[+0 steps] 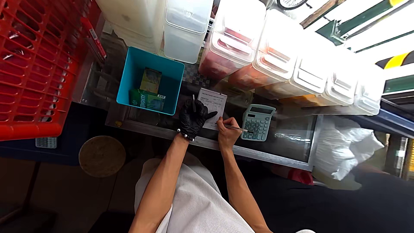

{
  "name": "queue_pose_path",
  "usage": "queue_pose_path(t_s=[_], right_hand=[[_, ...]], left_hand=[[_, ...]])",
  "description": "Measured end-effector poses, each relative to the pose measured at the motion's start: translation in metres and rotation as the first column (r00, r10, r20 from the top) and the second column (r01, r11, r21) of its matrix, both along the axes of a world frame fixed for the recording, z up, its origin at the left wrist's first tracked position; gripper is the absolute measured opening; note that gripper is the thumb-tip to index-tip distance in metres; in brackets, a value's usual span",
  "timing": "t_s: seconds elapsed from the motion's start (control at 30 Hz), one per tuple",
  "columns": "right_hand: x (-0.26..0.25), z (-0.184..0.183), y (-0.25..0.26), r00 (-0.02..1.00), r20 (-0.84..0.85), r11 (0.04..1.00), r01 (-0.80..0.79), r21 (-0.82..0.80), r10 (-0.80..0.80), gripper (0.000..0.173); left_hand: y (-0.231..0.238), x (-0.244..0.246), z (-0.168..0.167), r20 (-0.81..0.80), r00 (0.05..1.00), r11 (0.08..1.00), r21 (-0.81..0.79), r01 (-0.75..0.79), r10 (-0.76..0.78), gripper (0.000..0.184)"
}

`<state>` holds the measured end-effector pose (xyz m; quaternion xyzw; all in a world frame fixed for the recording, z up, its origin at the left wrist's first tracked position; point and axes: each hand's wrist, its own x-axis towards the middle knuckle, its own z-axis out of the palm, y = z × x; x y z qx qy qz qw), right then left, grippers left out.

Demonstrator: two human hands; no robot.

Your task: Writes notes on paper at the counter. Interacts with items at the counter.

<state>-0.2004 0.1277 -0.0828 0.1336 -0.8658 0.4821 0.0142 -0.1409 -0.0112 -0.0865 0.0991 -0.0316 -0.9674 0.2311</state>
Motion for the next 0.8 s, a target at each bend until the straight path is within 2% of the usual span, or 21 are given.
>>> queue_pose_path(t_s=[0.2, 0.47, 0.63, 0.8], right_hand=[[-0.0029, 0.0014, 0.0016, 0.999, 0.006, 0.998, 0.033, 0.046, -0.033, 0.031], [-0.0014, -0.0001, 0.0009, 0.999, -0.027, 0.999, 0.037, 0.027, -0.036, 0.029], [-0.0022, 0.0010, 0.0015, 0.999, 0.001, 0.999, 0.039, -0.001, -0.039, 0.030], [-0.0016, 0.0007, 0.0011, 0.999, -0.017, 0.999, 0.033, 0.013, -0.032, 0.031]], left_hand=[[0.0000, 0.0011, -0.0003, -0.002, 1.000, 1.000, 0.009, -0.003, 0.003, 0.037], [-0.0004, 0.0007, -0.0065, -0.073, 0.997, 1.000, 0.014, 0.009, -0.008, 0.035], [-0.0002, -0.0007, -0.0050, -0.040, 0.999, 1.000, 0.009, 0.001, 0.000, 0.036], [-0.0011, -0.0001, -0.0082, -0.075, 0.997, 0.999, 0.030, 0.021, -0.019, 0.033]])
